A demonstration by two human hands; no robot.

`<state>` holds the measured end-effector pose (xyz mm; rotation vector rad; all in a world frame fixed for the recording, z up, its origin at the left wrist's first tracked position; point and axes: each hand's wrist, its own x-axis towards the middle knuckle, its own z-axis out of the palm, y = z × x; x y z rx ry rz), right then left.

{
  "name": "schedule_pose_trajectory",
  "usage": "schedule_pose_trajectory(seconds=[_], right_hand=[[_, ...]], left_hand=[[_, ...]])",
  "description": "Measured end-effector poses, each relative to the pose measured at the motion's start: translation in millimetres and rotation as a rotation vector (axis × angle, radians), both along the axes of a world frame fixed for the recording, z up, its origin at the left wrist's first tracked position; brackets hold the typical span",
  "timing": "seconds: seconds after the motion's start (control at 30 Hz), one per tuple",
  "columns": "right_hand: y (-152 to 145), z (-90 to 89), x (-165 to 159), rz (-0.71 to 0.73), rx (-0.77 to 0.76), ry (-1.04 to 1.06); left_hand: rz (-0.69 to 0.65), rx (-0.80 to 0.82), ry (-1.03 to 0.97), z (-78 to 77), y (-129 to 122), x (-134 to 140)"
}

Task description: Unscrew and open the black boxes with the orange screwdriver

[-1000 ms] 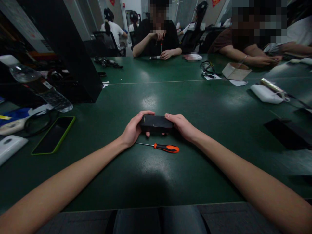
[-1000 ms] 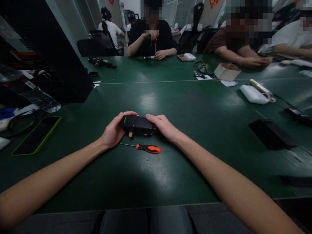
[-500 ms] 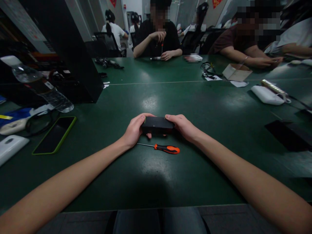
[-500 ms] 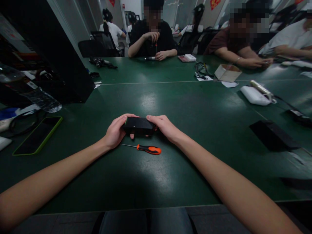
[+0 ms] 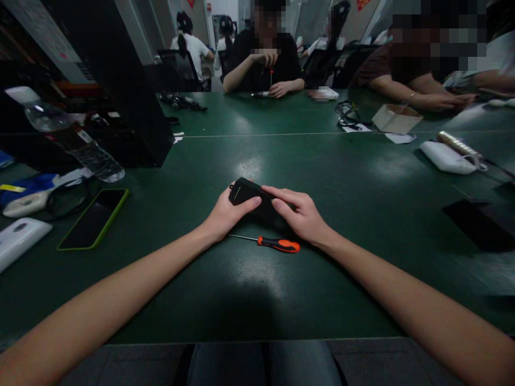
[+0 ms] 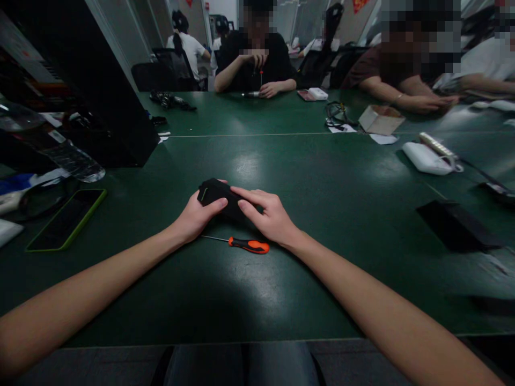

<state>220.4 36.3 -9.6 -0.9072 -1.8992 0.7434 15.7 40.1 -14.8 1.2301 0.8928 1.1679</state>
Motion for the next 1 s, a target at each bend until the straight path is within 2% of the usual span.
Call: schedule_pose_trajectory(seconds=[0.07,0.27,0.6,0.83,1.0], right_hand=[[-0.4,-0.4,0.7,0.017,0.014,-0.036],[-3.0,-2.6,-2.4,0.020,-0.129,-0.038],[-4.7,-2.5,-10.0,0.025,-0.288,0.057],[-6.4,-0.7,-15.4,0.000,-0.224,0.025],[-7.3,-2.2,-14.6,0.021,-0.209,0.019]], left_hand=[[0.006,0.002,-0.029,-0.7,0.2,-0.7],[-0.004,-0.057,-0.165,0.8,0.8,0.4],[0.063,-0.032,-0.138,-0.4,1.3,1.1],[0.078,-0.130,-0.251,7.4,1.0,5.8],[0.096,-0.119,-0.217,9.3,-0.6,4.1]])
